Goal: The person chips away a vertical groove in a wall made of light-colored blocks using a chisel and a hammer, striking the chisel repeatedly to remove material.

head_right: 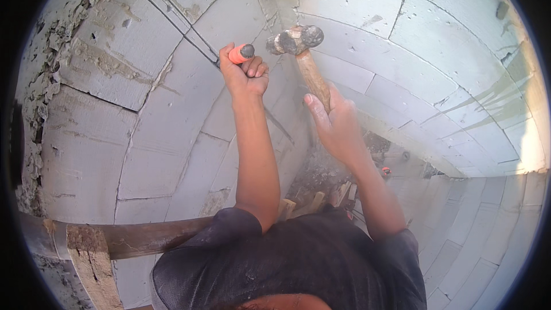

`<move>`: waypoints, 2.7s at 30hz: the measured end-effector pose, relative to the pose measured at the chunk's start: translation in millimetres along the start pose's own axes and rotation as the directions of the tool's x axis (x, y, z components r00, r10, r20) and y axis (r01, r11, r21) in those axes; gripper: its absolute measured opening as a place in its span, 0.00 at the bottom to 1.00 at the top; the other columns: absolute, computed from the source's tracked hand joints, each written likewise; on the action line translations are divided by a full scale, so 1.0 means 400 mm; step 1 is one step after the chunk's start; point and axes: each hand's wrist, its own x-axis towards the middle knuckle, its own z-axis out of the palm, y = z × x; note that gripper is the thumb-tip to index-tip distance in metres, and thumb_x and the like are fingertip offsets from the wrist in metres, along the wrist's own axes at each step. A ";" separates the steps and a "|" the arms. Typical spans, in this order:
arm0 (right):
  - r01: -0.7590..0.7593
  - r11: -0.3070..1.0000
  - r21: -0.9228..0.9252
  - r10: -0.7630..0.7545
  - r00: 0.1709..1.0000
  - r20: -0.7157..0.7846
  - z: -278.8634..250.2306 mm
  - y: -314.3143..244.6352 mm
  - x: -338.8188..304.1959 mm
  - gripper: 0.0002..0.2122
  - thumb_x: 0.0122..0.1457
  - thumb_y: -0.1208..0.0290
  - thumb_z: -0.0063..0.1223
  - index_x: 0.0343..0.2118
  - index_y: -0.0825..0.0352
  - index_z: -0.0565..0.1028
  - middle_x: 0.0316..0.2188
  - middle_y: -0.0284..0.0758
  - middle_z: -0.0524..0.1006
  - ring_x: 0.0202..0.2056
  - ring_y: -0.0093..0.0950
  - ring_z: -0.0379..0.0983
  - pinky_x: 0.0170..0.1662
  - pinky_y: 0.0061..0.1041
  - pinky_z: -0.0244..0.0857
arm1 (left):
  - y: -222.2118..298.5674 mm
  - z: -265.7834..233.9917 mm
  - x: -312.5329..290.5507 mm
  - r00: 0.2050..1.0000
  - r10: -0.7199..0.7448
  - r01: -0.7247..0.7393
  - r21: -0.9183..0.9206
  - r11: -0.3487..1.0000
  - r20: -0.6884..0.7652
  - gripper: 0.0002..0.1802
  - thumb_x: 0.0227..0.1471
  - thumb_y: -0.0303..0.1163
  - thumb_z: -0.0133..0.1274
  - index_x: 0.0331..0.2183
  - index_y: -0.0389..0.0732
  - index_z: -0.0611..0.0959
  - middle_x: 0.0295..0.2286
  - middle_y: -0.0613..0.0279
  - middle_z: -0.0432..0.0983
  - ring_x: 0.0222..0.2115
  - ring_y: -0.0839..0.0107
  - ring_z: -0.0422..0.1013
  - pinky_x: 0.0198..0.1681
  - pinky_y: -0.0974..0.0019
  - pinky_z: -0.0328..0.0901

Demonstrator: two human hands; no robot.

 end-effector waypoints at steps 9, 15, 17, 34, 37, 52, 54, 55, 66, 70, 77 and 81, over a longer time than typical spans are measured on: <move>-0.342 0.846 0.410 0.409 0.909 -0.084 -0.029 0.158 -0.230 0.12 0.68 0.61 0.45 0.31 0.64 0.65 0.15 0.24 0.62 0.14 0.13 0.57 0.15 0.15 0.53 | -0.197 -0.191 0.070 0.892 0.442 -0.308 0.590 0.746 -0.092 0.12 0.50 0.38 0.48 0.24 0.45 0.65 0.20 0.68 0.60 0.16 0.78 0.57 0.19 0.71 0.51; -0.544 0.666 0.510 0.653 0.756 -0.047 -0.051 0.242 -0.318 0.12 0.68 0.61 0.44 0.32 0.64 0.66 0.15 0.23 0.62 0.12 0.14 0.58 0.14 0.17 0.53 | -0.175 -0.102 0.017 0.941 0.297 -0.196 0.453 0.870 -0.164 0.11 0.50 0.37 0.48 0.25 0.43 0.66 0.22 0.68 0.61 0.17 0.77 0.59 0.19 0.70 0.52; -0.538 0.663 0.520 0.663 0.745 -0.074 -0.059 0.251 -0.317 0.13 0.68 0.59 0.43 0.30 0.63 0.64 0.15 0.24 0.62 0.12 0.14 0.58 0.13 0.17 0.53 | -0.177 -0.095 0.020 0.937 0.297 -0.185 0.462 0.867 -0.182 0.11 0.50 0.38 0.48 0.26 0.43 0.66 0.22 0.67 0.62 0.17 0.77 0.59 0.19 0.70 0.52; -0.648 0.637 0.416 0.720 0.694 -0.022 -0.035 0.314 -0.319 0.13 0.68 0.60 0.45 0.29 0.62 0.64 0.14 0.23 0.62 0.11 0.14 0.58 0.13 0.18 0.53 | -0.187 -0.217 0.054 0.878 0.387 0.033 0.842 0.539 -0.282 0.14 0.48 0.37 0.52 0.21 0.38 0.70 0.20 0.64 0.68 0.18 0.72 0.64 0.26 0.65 0.60; -0.607 0.636 0.476 0.688 0.725 0.005 -0.040 0.314 -0.326 0.11 0.66 0.62 0.47 0.33 0.65 0.66 0.14 0.25 0.63 0.12 0.16 0.60 0.13 0.19 0.55 | -0.177 -0.124 -0.006 0.900 0.369 -0.140 0.648 0.749 -0.232 0.17 0.52 0.42 0.51 0.22 0.41 0.67 0.22 0.67 0.64 0.20 0.73 0.63 0.25 0.67 0.58; -0.472 0.735 0.487 0.548 0.836 -0.017 -0.059 0.148 -0.278 0.11 0.67 0.64 0.44 0.30 0.64 0.63 0.16 0.25 0.63 0.13 0.16 0.60 0.15 0.19 0.56 | -0.105 0.039 -0.102 0.940 0.334 -0.285 0.380 0.880 -0.068 0.13 0.54 0.42 0.48 0.27 0.46 0.64 0.21 0.69 0.63 0.17 0.76 0.61 0.21 0.71 0.56; -0.420 0.766 0.487 0.493 0.869 -0.026 -0.064 0.142 -0.278 0.12 0.68 0.62 0.44 0.31 0.64 0.64 0.16 0.26 0.64 0.12 0.16 0.60 0.14 0.19 0.56 | -0.095 0.028 -0.095 0.965 0.263 -0.249 0.399 0.882 0.020 0.14 0.55 0.42 0.48 0.27 0.47 0.63 0.21 0.69 0.63 0.16 0.77 0.62 0.19 0.72 0.55; -0.367 0.790 0.490 0.443 0.895 -0.044 -0.067 0.140 -0.276 0.13 0.68 0.60 0.44 0.31 0.64 0.65 0.16 0.27 0.64 0.11 0.17 0.60 0.13 0.19 0.56 | -0.094 0.031 -0.094 0.965 0.262 -0.249 0.397 0.883 0.022 0.14 0.55 0.42 0.48 0.27 0.47 0.63 0.21 0.69 0.63 0.16 0.77 0.62 0.19 0.72 0.55; -0.234 0.836 0.497 0.314 0.946 -0.084 -0.118 0.041 -0.235 0.13 0.68 0.61 0.42 0.32 0.66 0.65 0.16 0.27 0.65 0.13 0.16 0.61 0.16 0.18 0.57 | -0.102 0.032 -0.096 0.965 0.261 -0.248 0.328 0.912 0.004 0.15 0.55 0.43 0.48 0.28 0.49 0.60 0.18 0.70 0.60 0.12 0.78 0.57 0.14 0.73 0.49; -0.111 0.867 0.485 0.218 0.961 -0.170 -0.120 0.010 -0.232 0.15 0.68 0.59 0.43 0.35 0.68 0.66 0.17 0.29 0.66 0.15 0.17 0.63 0.18 0.18 0.58 | -0.084 0.027 -0.086 0.979 0.203 -0.199 0.349 0.916 0.025 0.15 0.55 0.43 0.47 0.27 0.47 0.63 0.17 0.69 0.59 0.11 0.78 0.54 0.14 0.72 0.46; 0.384 0.785 0.486 -0.146 0.877 -0.457 -0.080 -0.031 -0.197 0.27 0.62 0.44 0.47 0.38 0.71 0.67 0.19 0.32 0.68 0.17 0.20 0.65 0.20 0.18 0.60 | -0.071 0.018 -0.069 0.985 0.107 -0.114 0.041 0.993 0.134 0.19 0.56 0.46 0.48 0.22 0.43 0.68 0.14 0.66 0.60 0.09 0.77 0.49 0.12 0.71 0.44; 0.281 0.813 0.509 -0.118 0.937 -0.327 -0.104 -0.034 -0.202 0.30 0.60 0.40 0.47 0.39 0.71 0.67 0.20 0.33 0.69 0.18 0.21 0.66 0.22 0.19 0.60 | -0.060 0.006 -0.065 0.983 0.089 -0.101 0.072 0.992 0.162 0.19 0.56 0.45 0.49 0.21 0.44 0.67 0.13 0.67 0.60 0.07 0.76 0.48 0.10 0.71 0.44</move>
